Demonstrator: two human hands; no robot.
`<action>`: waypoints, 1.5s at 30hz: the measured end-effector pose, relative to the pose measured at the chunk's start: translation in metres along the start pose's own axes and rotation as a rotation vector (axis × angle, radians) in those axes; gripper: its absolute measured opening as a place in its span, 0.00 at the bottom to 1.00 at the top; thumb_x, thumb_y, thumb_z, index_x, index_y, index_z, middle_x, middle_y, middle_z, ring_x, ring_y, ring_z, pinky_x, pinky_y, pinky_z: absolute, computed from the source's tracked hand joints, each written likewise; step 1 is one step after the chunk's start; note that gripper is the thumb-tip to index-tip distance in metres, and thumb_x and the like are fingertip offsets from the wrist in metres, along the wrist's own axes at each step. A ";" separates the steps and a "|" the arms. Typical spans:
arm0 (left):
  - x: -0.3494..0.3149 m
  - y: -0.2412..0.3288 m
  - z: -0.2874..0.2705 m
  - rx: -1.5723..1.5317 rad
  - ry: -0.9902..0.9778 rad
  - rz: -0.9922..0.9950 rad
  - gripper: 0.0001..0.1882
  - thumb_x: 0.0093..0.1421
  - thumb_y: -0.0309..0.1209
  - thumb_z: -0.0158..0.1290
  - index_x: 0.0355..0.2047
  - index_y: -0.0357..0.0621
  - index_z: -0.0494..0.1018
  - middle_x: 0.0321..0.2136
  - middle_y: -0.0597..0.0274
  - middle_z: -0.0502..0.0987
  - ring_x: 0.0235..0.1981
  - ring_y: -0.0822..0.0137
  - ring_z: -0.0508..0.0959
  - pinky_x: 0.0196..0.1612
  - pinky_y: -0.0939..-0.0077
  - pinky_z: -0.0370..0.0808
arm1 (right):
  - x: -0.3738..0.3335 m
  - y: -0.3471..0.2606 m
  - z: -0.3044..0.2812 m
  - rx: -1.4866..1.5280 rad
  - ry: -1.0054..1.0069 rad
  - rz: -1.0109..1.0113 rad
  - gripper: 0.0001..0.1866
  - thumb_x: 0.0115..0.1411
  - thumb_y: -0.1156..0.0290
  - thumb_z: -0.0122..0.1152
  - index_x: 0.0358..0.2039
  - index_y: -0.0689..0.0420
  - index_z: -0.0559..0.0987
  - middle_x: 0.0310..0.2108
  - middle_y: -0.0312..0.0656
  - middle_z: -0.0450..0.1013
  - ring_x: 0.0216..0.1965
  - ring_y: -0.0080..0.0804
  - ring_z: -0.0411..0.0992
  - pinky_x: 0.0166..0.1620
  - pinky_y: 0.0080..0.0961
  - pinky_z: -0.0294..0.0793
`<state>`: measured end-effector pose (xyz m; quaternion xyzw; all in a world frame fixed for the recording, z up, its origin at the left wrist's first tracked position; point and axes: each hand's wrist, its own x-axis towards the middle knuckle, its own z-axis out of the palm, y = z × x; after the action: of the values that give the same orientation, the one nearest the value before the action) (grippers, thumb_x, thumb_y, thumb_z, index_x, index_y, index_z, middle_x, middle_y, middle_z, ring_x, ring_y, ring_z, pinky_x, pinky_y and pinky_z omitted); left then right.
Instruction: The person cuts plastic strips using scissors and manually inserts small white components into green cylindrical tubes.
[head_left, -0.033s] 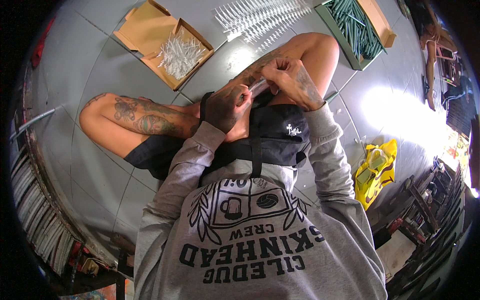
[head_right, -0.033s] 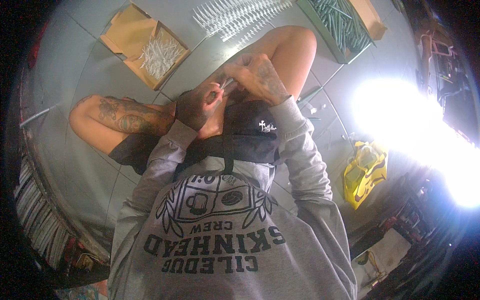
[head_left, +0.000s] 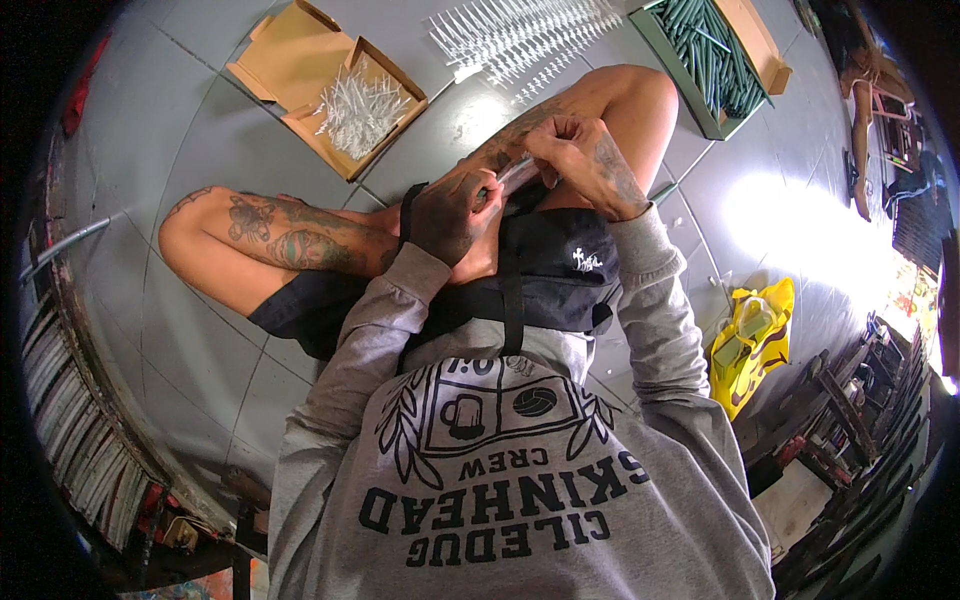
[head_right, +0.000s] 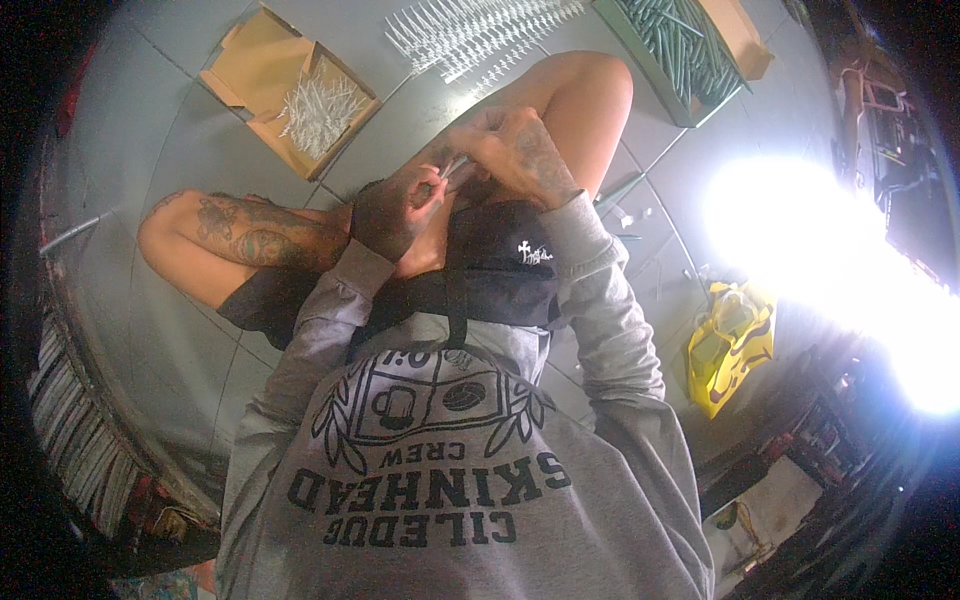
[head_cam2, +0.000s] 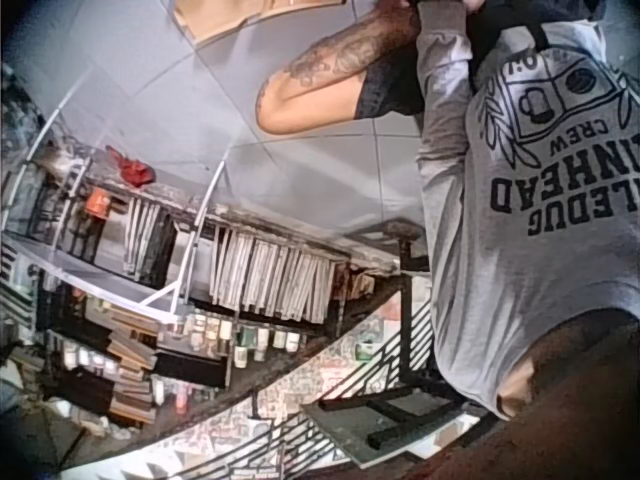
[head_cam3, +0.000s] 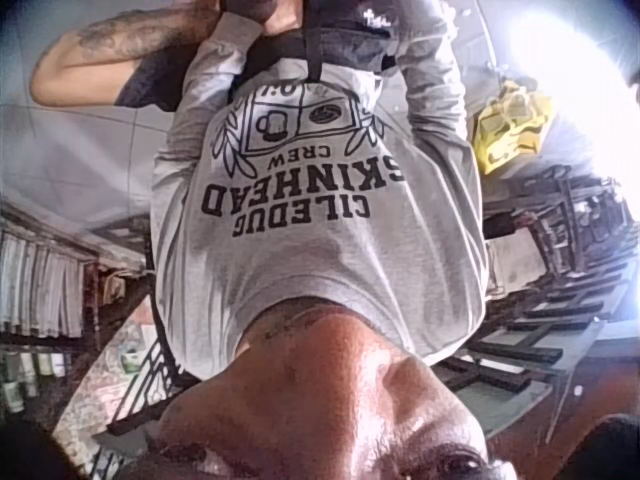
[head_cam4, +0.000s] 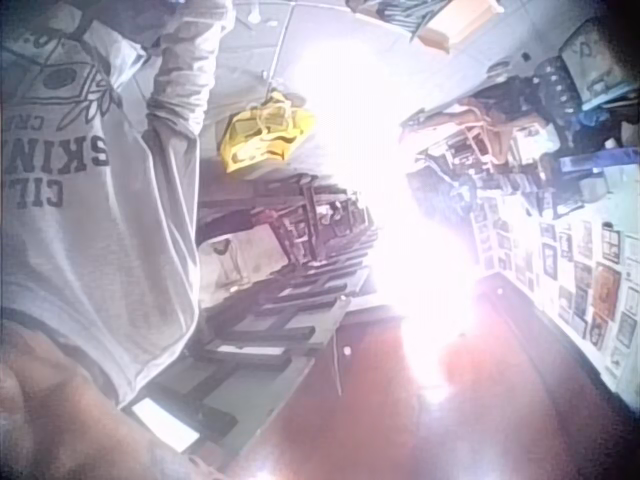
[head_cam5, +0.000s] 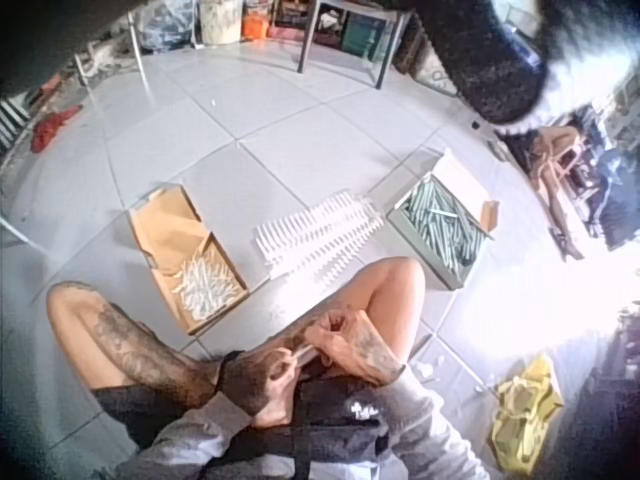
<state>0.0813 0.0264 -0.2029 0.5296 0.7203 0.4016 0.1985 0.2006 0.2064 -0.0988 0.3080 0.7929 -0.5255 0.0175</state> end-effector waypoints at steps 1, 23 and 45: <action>0.000 0.001 -0.001 0.004 -0.015 -0.019 0.09 0.59 0.31 0.65 0.36 0.47 0.76 0.39 0.60 0.83 0.36 0.54 0.84 0.38 0.68 0.80 | -0.001 -0.001 -0.001 -0.026 0.005 -0.001 0.13 0.57 0.71 0.59 0.40 0.50 0.87 0.31 0.42 0.79 0.29 0.30 0.80 0.35 0.25 0.80; -0.001 0.003 0.000 0.026 0.075 -0.044 0.20 0.58 0.35 0.68 0.45 0.46 0.72 0.37 0.63 0.84 0.35 0.60 0.86 0.37 0.67 0.82 | -0.005 -0.021 0.011 -0.073 0.038 -0.003 0.12 0.58 0.67 0.61 0.40 0.49 0.88 0.32 0.44 0.81 0.33 0.35 0.80 0.39 0.29 0.79; -0.002 0.004 0.002 0.044 0.144 0.063 0.25 0.54 0.31 0.68 0.50 0.44 0.71 0.34 0.59 0.83 0.32 0.58 0.85 0.34 0.65 0.82 | -0.011 -0.041 0.008 -0.016 -0.012 -0.009 0.11 0.58 0.66 0.60 0.37 0.52 0.87 0.33 0.46 0.81 0.33 0.37 0.80 0.40 0.28 0.79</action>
<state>0.0859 0.0257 -0.2009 0.5260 0.7244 0.4286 0.1218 0.1863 0.1840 -0.0648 0.3013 0.7984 -0.5208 0.0223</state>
